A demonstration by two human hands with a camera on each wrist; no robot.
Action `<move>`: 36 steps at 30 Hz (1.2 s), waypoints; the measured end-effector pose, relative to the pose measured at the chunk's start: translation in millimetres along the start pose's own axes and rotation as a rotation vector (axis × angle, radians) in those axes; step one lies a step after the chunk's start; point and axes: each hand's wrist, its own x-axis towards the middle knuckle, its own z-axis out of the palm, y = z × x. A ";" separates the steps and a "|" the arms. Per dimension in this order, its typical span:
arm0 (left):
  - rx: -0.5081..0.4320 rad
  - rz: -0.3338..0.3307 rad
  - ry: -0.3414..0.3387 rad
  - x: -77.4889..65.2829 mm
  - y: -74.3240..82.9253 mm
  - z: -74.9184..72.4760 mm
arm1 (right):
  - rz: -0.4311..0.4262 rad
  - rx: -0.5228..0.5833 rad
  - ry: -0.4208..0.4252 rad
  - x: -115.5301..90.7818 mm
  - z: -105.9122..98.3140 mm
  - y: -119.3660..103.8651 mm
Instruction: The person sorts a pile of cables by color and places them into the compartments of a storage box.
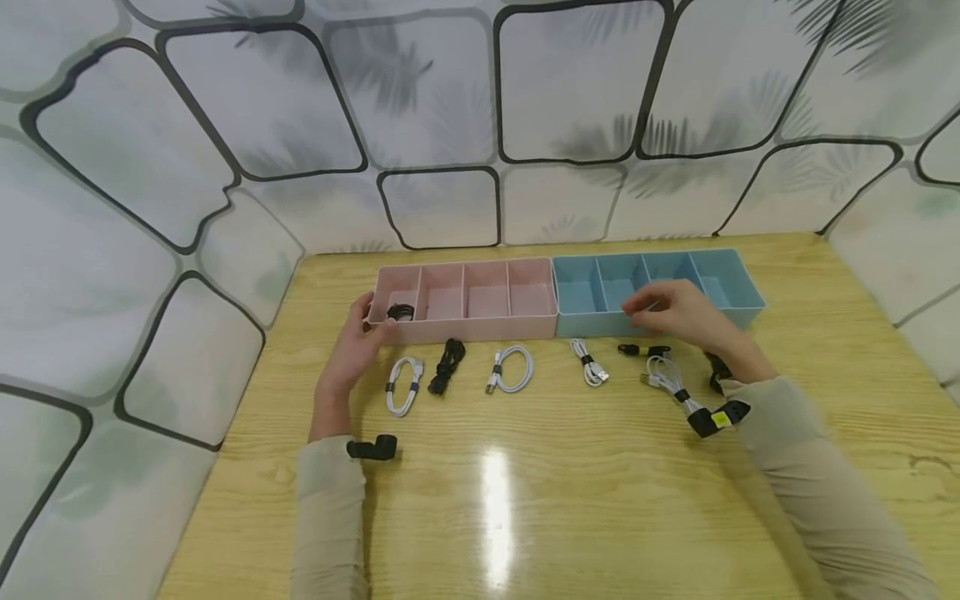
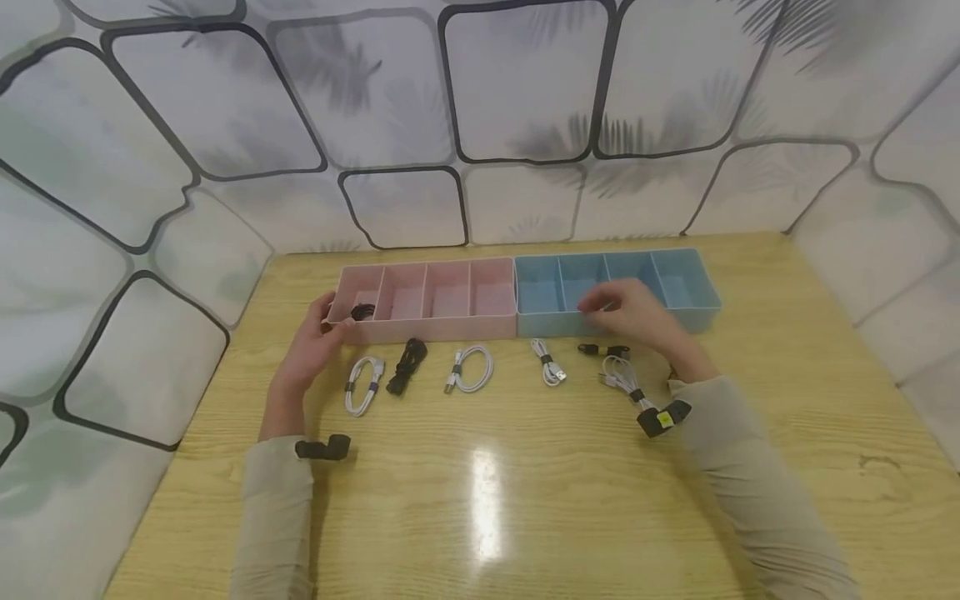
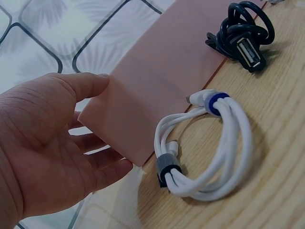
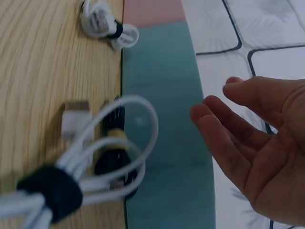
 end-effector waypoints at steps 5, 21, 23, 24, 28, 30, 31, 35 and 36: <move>0.007 -0.001 0.000 -0.5 -0.4 -0.6 | -0.003 -0.041 -0.088 -6.6 -2.5 6.5; 0.017 -0.019 -0.009 -1.2 0.1 -1.1 | 0.031 -0.558 -0.198 0.2 26.4 -5.6; 0.022 -0.023 -0.011 -1.2 0.7 -1.1 | 0.051 -0.592 -0.211 1.9 30.0 -6.6; 0.024 -0.026 -0.011 -1.1 0.9 -1.0 | 0.061 -0.604 -0.220 2.5 31.8 -6.5; 0.025 -0.034 -0.011 -1.1 2.1 -0.8 | 0.072 -0.679 -0.240 5.0 39.2 -3.6; 0.027 -0.034 -0.011 -1.2 2.6 -0.5 | 0.074 -0.702 -0.247 5.6 42.2 -2.1; 0.027 -0.034 -0.011 -1.5 3.0 -0.5 | 0.073 -0.716 -0.247 6.1 43.6 -1.5; 0.028 -0.031 -0.012 -2.6 4.0 -0.6 | 0.066 -0.751 -0.245 7.3 47.3 -2.0; 0.029 -0.030 -0.012 -2.8 3.9 -0.9 | 0.062 -0.759 -0.244 7.7 47.9 -2.6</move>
